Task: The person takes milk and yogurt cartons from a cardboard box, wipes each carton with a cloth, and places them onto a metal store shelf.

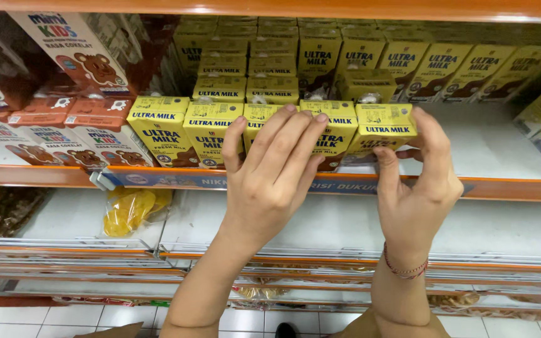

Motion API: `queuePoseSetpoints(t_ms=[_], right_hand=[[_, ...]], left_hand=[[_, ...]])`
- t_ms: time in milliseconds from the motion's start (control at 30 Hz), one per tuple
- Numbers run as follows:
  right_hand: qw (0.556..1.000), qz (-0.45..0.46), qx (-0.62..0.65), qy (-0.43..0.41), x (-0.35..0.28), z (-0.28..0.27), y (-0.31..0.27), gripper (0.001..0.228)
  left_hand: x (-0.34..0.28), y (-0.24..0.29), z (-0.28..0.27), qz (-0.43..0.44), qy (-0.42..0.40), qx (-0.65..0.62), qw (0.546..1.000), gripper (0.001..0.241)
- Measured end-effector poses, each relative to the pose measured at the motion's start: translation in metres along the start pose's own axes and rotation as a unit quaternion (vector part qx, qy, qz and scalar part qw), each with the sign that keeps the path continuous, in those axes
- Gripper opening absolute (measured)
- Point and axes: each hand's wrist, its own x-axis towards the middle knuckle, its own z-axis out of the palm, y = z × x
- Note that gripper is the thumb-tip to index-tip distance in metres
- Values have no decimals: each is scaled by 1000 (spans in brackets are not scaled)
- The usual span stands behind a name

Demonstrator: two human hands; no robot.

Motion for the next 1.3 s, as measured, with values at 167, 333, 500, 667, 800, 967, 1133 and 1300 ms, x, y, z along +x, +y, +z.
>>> queuePoseSetpoints(t_ms=[167, 333, 500, 667, 800, 967, 1133, 1300], right_hand=[[996, -23, -78, -35, 5, -7, 4, 27], [996, -3, -63, -56, 18, -12, 3, 25], [995, -5, -61, -72, 28, -15, -2, 23], [993, -33, -92, -62, 24, -13, -2, 20], [994, -17, -91, -60, 18, -15, 1, 25], [989, -36, -124, -71, 11, -16, -1, 25], [984, -22, -169, -43, -3, -7, -4, 40], [983, -20, -181, 23, -34, -17, -7, 47]], left_hand=[[0, -1, 2, 1, 5, -12, 1000, 47], [-3, -2, 3, -2, 7, -21, 1000, 47], [-3, -3, 5, -3, 11, -32, 999, 46], [-4, -2, 8, 1, 16, -9, 1000, 44], [-8, -1, 11, 4, 15, 1, 1000, 44], [-10, -4, 19, 16, 28, 9, 999, 45], [-21, -5, 22, 21, 39, 26, 999, 47], [-51, 16, 13, 5, 29, -167, 986, 39]])
